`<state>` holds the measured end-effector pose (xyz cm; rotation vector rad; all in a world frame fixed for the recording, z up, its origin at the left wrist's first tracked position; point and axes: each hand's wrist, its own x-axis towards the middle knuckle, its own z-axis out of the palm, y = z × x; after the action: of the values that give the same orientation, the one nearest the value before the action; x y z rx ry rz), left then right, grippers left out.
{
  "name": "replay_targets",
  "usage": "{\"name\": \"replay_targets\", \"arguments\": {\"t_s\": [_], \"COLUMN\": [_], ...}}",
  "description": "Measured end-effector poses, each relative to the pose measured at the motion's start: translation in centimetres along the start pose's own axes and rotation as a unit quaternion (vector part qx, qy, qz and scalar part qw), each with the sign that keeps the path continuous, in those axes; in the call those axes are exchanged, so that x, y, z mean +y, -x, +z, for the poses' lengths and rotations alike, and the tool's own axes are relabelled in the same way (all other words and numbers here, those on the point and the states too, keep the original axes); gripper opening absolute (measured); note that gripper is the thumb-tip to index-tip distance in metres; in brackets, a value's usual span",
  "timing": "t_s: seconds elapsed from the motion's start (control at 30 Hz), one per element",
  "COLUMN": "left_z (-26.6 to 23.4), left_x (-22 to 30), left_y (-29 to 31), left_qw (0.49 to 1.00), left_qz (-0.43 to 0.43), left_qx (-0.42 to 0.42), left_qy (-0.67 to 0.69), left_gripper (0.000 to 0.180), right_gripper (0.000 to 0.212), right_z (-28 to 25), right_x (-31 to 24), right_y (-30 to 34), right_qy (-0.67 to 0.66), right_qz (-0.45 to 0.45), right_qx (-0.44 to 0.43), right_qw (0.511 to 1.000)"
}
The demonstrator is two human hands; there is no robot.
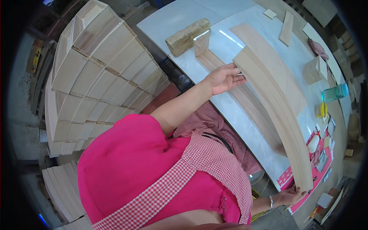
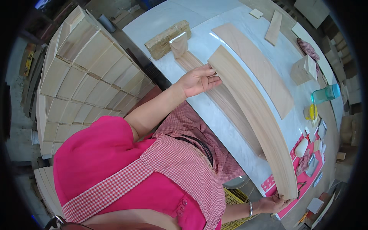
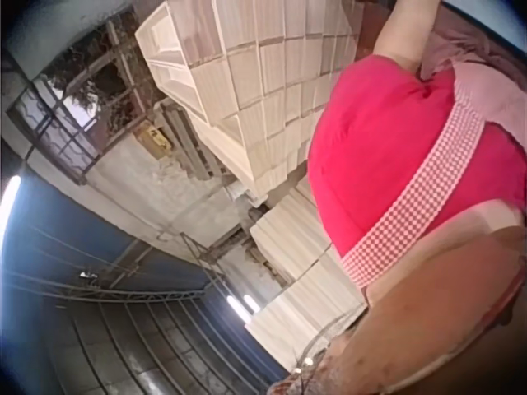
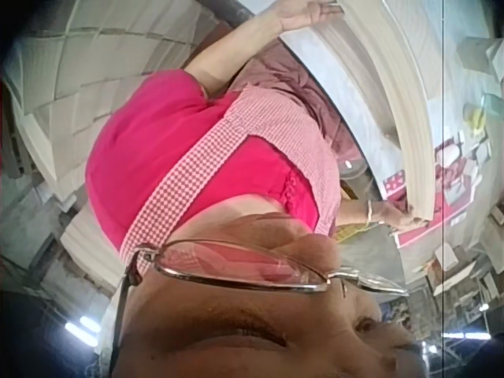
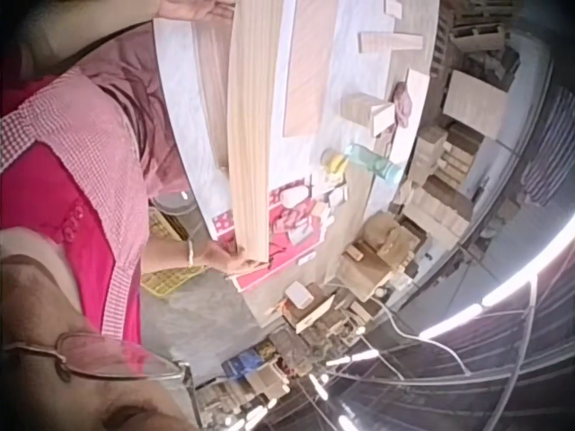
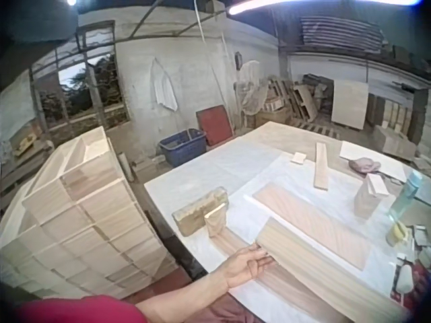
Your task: Assembling wooden boxes by applying glue and using a pneumatic nail gun and hammer.
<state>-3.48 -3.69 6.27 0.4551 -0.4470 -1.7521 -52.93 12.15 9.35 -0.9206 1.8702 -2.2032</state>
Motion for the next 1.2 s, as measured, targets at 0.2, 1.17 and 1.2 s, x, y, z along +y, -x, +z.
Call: {"name": "replay_targets", "arguments": {"t_s": [0.2, 1.17, 1.2], "left_z": [0.5, -1.0, -0.9], "left_x": [-0.5, 0.1, 0.1], "left_y": [-1.4, -1.5, -1.4], "left_qw": [0.993, 0.96, 0.963], "left_qz": [0.029, 0.039, 0.043], "left_qx": [0.017, -0.114, -0.102], "left_qy": [0.113, 0.252, 0.247], "left_gripper": [0.035, 0.043, 0.042], "right_gripper": [0.016, 0.017, 0.021], "right_z": [-1.0, 0.4, 0.1], "right_x": [-2.3, -2.3, -2.3], "right_y": [0.1, 2.3, 2.3], "right_qy": [-0.035, 0.09, 0.099], "right_qz": [-0.081, -0.171, -0.154], "right_qx": [-0.153, -0.166, -0.171], "right_qw": [0.984, 0.967, 0.968]}}
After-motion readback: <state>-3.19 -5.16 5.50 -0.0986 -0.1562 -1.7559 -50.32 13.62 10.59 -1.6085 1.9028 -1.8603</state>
